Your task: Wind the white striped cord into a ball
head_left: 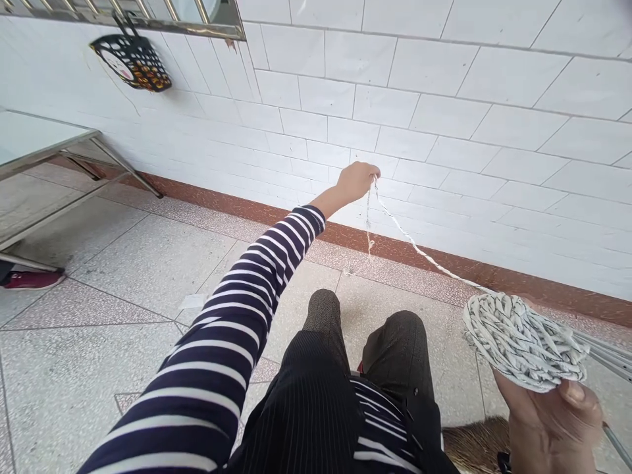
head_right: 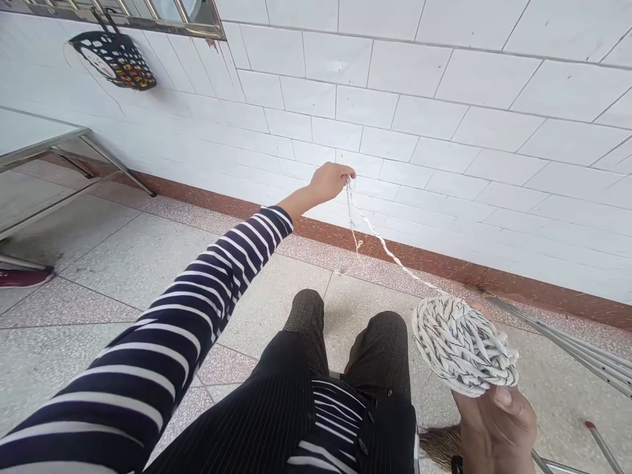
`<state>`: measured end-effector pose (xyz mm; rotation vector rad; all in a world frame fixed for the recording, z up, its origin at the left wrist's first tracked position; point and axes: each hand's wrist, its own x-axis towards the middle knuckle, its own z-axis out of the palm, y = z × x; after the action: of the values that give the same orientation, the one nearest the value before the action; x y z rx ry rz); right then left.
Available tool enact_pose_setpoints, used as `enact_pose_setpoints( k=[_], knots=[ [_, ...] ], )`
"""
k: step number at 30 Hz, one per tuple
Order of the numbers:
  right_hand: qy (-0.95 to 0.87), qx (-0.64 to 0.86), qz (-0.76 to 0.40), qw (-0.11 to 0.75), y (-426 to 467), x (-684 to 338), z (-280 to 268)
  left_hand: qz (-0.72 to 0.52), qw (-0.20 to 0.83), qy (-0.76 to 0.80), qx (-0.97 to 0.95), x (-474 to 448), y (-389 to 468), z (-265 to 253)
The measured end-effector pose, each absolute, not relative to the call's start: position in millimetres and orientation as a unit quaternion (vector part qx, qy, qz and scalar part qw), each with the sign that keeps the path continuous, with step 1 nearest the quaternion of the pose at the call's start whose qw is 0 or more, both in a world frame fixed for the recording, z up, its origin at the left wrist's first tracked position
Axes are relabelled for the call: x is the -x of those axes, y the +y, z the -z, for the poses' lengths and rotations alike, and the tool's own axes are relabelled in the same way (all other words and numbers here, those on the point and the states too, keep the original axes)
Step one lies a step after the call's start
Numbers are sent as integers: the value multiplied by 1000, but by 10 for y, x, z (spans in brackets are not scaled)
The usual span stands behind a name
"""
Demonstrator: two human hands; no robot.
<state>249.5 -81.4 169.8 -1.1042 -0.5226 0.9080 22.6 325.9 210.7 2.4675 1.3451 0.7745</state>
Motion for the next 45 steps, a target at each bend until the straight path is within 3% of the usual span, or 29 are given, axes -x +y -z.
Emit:
enact_pose_setpoints(
  k=[9,13,18,24,27,45],
  knots=[
    [-230,503,-410,726,-687,-2376,-1846,-192,174,475,-841,-360,3071,-1412],
    [-244,525,-432,692,-632,-2264,-1944,-94,245,456,-850,-370,2840,-931],
    [-312,502,-479,649,-314,-2325,-1885,-69,323,458,-825,-430,2431,-403],
    [-274,516,-534,611,-20,-2477,-1563,-199,584,304,-726,-750,1719,-413],
    [-264,523,-560,586,53,-2469,-1471,-249,645,231,-684,-839,1453,-565],
    [-300,501,-579,569,177,-2266,-1569,-297,494,265,-773,-740,1312,-674]
  ],
)
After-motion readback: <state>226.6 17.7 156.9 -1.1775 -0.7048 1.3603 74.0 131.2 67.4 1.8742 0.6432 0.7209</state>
